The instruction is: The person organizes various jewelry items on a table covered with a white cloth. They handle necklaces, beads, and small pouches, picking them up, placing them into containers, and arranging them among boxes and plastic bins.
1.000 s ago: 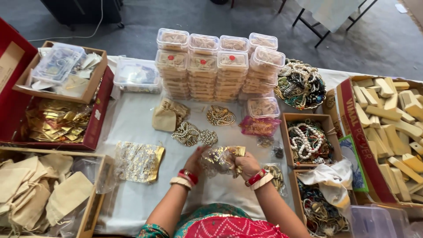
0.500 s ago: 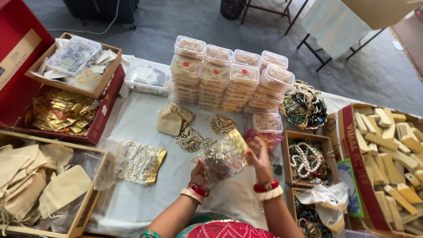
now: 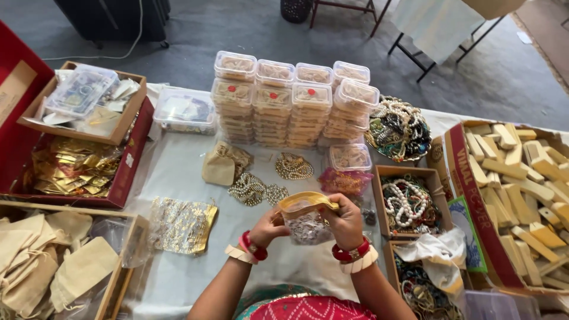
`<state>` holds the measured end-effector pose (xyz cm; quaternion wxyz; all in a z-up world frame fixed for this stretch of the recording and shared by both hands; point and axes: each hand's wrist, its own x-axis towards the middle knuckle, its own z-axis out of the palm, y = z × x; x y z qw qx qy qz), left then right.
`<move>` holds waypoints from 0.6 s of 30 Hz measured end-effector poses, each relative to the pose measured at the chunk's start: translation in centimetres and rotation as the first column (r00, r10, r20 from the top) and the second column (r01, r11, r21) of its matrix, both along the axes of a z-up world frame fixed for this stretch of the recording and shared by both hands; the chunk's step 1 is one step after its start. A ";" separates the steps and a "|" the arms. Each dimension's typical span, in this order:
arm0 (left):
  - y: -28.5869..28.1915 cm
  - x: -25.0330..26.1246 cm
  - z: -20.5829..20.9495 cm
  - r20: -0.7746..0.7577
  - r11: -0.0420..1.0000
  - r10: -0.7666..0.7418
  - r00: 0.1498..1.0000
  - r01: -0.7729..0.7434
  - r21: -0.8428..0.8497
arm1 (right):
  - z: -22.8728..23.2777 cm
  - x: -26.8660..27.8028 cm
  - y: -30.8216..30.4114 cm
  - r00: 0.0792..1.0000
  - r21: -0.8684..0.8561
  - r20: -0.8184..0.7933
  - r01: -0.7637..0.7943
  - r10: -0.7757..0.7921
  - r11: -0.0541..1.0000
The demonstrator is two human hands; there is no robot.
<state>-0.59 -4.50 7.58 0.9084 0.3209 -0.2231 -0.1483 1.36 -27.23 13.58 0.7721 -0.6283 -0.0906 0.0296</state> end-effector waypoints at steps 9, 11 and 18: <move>-2.4 1.5 -2.5 0.184 0.633 0.506 0.843 -0.508 0.584 | 1.0 1.0 -1.7 0.990 -0.426 0.126 0.105 -0.056 0.899; -2.3 1.4 -2.6 0.179 0.613 0.503 0.845 -0.495 0.616 | -0.1 0.1 -2.4 0.989 -0.367 0.132 0.109 -0.064 0.924; -1.8 0.4 -3.6 0.167 0.364 0.465 0.869 -0.360 0.859 | -5.4 0.4 -2.4 0.994 -0.570 0.062 0.105 -0.085 0.815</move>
